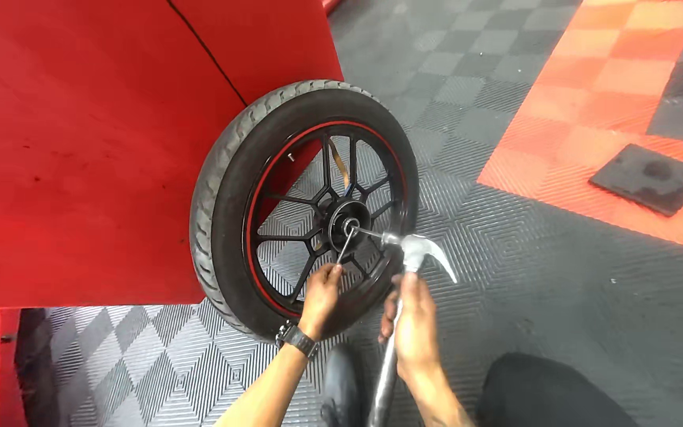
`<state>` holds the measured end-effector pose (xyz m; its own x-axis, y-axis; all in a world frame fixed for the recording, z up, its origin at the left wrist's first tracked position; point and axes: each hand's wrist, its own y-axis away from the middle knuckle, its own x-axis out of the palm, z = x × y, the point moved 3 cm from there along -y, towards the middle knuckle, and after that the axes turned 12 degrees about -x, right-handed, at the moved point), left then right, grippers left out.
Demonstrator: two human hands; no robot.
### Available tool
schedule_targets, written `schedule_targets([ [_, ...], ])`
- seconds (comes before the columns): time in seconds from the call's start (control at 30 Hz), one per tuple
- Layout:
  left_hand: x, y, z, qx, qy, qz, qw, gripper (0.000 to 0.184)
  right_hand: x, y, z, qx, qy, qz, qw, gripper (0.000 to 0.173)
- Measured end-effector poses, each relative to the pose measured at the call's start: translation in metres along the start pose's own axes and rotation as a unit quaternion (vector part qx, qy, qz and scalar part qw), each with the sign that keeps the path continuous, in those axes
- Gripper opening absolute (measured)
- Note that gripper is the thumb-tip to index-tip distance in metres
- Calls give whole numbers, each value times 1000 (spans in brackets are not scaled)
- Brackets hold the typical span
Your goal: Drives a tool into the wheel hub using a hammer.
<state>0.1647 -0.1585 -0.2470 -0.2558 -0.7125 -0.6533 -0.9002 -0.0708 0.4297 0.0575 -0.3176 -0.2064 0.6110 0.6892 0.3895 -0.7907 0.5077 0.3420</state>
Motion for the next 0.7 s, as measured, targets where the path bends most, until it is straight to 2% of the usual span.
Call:
schedule_targets([
  [0.07, -3, -3, 0, -10, 5, 1, 1000, 34, 3, 1, -3, 8, 2, 19, 1000, 46],
  [0.17, -14, 0, -2, -13, -24, 16, 1000, 35, 2, 5, -6, -4, -14, -5, 1000, 44],
  [0.33, -40, 29, -23, 62, -210, -36, 975, 34, -18, 4, -1, -7, -25, -43, 999, 45],
  [0.5, -47, 69, -65, 109, -380, -75, 916, 30, -32, -1, 6, 17, -57, -64, 996, 45],
  [0.6, -47, 83, -88, 137, -494, -98, 853, 33, -37, 1, 8, 17, -67, -72, 995, 43],
  [0.7, -48, 93, -112, 132, -580, -81, 800, 42, -38, 6, 11, 3, -70, -71, 995, 42],
])
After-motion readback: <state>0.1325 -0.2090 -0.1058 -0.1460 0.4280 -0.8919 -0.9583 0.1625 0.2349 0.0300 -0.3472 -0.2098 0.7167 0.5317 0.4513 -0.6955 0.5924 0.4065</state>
